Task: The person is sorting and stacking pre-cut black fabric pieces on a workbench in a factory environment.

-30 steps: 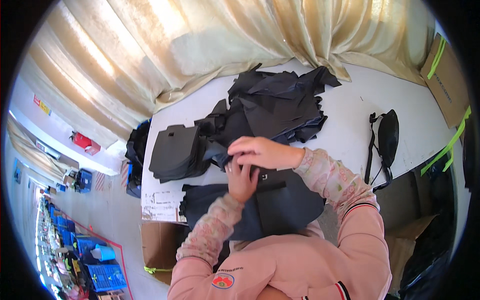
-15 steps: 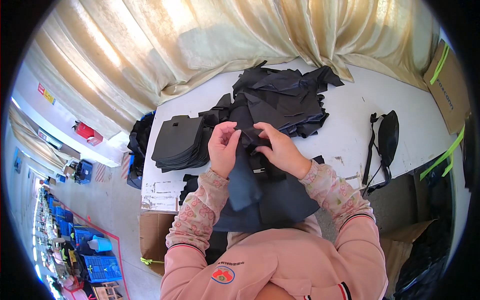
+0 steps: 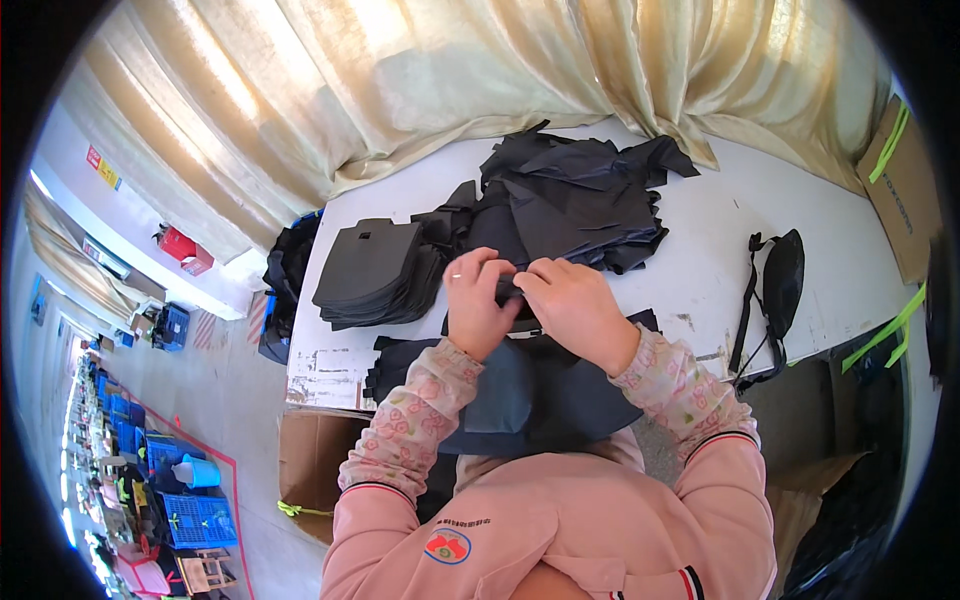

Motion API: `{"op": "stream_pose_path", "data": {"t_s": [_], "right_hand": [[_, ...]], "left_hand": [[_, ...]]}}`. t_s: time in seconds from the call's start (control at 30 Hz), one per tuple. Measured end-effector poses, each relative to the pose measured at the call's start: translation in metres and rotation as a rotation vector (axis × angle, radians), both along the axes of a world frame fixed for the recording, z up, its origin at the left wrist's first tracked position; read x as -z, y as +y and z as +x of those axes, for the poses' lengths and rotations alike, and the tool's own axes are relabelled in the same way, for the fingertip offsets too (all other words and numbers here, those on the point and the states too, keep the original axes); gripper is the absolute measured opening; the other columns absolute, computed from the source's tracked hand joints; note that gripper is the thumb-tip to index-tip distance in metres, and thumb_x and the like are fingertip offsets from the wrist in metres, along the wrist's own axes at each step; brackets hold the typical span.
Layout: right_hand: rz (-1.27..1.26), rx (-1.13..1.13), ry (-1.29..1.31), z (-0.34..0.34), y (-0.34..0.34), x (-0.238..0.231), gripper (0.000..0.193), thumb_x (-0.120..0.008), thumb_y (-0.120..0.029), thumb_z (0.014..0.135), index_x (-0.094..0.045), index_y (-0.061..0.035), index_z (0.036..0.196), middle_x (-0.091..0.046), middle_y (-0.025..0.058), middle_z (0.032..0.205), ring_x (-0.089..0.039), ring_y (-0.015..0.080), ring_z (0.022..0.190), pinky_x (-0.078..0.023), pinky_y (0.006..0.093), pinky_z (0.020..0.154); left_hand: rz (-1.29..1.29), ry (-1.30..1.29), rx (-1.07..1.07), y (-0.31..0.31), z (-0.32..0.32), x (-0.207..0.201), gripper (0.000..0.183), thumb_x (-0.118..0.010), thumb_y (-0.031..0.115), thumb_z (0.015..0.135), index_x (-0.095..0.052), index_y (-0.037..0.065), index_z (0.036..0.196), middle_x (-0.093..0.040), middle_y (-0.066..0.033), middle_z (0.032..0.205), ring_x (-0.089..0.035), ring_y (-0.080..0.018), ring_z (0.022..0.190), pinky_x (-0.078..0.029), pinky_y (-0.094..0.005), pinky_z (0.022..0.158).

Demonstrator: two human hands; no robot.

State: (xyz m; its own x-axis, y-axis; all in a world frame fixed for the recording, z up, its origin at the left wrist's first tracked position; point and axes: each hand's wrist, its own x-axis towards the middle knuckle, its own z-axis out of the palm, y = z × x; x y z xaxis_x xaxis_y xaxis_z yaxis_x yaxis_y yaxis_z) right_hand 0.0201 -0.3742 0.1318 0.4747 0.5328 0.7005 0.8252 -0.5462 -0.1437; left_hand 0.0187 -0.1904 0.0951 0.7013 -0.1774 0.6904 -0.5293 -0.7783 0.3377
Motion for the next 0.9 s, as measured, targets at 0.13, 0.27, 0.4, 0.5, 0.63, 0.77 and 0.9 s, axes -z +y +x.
{"op": "stream_pose_path", "data": {"t_s": [0.13, 0.27, 0.4, 0.5, 0.63, 0.77, 0.9], "right_hand": [[-0.078, 0.051, 0.046, -0.02, -0.015, -0.013, 0.017, -0.067, -0.006, 0.079, -0.061, -0.0048, 0.095, -0.057, 0.0085, 0.087, -0.06, 0.0266, 0.068, -0.05, 0.0355, 0.06], [-0.149, -0.08, 0.402, -0.045, -0.034, -0.006, 0.015, -0.064, -0.006, 0.082, -0.061, -0.0045, 0.097, -0.056, 0.011, 0.089, -0.061, 0.0299, 0.075, -0.05, 0.0377, 0.063], [-0.141, -0.454, 0.71, -0.062, -0.052, 0.0, 0.018, -0.062, -0.005, 0.083, -0.061, -0.0009, 0.101, -0.058, 0.0141, 0.092, -0.062, 0.034, 0.079, -0.051, 0.0395, 0.068], [-0.204, -0.773, 0.968, -0.067, -0.063, -0.008, 0.024, -0.062, -0.008, 0.085, -0.062, 0.0011, 0.108, -0.062, 0.016, 0.098, -0.063, 0.0337, 0.084, -0.051, 0.037, 0.075], [-0.269, -0.86, 1.306, -0.065, -0.083, -0.017, 0.03, -0.064, -0.011, 0.089, -0.06, 0.0003, 0.117, -0.067, 0.0145, 0.099, -0.065, 0.0243, 0.083, -0.051, 0.0329, 0.074], [-0.294, -0.626, 1.368, -0.045, -0.098, -0.01, 0.037, -0.069, -0.01, 0.085, -0.059, -0.0058, 0.12, -0.066, 0.0088, 0.086, -0.063, 0.0193, 0.073, -0.051, 0.0331, 0.067], [-0.3, -0.343, 1.217, -0.023, -0.103, 0.032, 0.037, -0.072, -0.009, 0.081, -0.059, -0.0087, 0.116, -0.064, 0.0095, 0.082, -0.063, 0.0223, 0.073, -0.051, 0.0343, 0.069]], "left_hand": [[0.03, -0.119, -0.117, 0.032, -0.003, -0.007, 0.04, -0.076, 0.003, 0.056, -0.061, 0.013, 0.091, -0.057, -0.0074, 0.11, -0.052, -0.0325, 0.108, -0.035, -0.0472, 0.099], [0.115, -0.101, -0.212, 0.08, -0.01, -0.009, 0.037, -0.073, 0.002, 0.058, -0.062, 0.013, 0.091, -0.057, -0.0071, 0.11, -0.052, -0.0303, 0.11, -0.032, -0.05, 0.105], [0.279, 0.015, -0.305, 0.133, -0.039, -0.001, 0.038, -0.065, -0.006, 0.058, -0.062, 0.013, 0.09, -0.057, -0.0066, 0.111, -0.053, -0.0304, 0.111, -0.031, -0.0504, 0.106], [0.298, 0.085, -0.328, 0.171, -0.065, 0.008, 0.037, -0.062, -0.008, 0.056, -0.062, 0.011, 0.087, -0.058, -0.0077, 0.11, -0.053, -0.0311, 0.109, -0.034, -0.0468, 0.103], [0.234, 0.535, -0.089, 0.221, -0.1, 0.011, 0.034, -0.067, -0.006, 0.057, -0.063, 0.007, 0.089, -0.063, -0.0089, 0.095, -0.059, -0.0308, 0.099, -0.043, -0.0386, 0.09], [0.063, 1.023, -0.053, 0.252, -0.127, 0.002, 0.026, -0.078, 0.006, 0.067, -0.062, 0.002, 0.087, -0.062, -0.0099, 0.079, -0.059, -0.0229, 0.078, -0.046, -0.0332, 0.074], [0.2, 1.288, -0.065, 0.265, -0.117, 0.02, 0.028, -0.081, 0.016, 0.074, -0.06, 0.0, 0.083, -0.058, -0.0073, 0.068, -0.053, -0.0153, 0.069, -0.044, -0.0319, 0.067]]}}
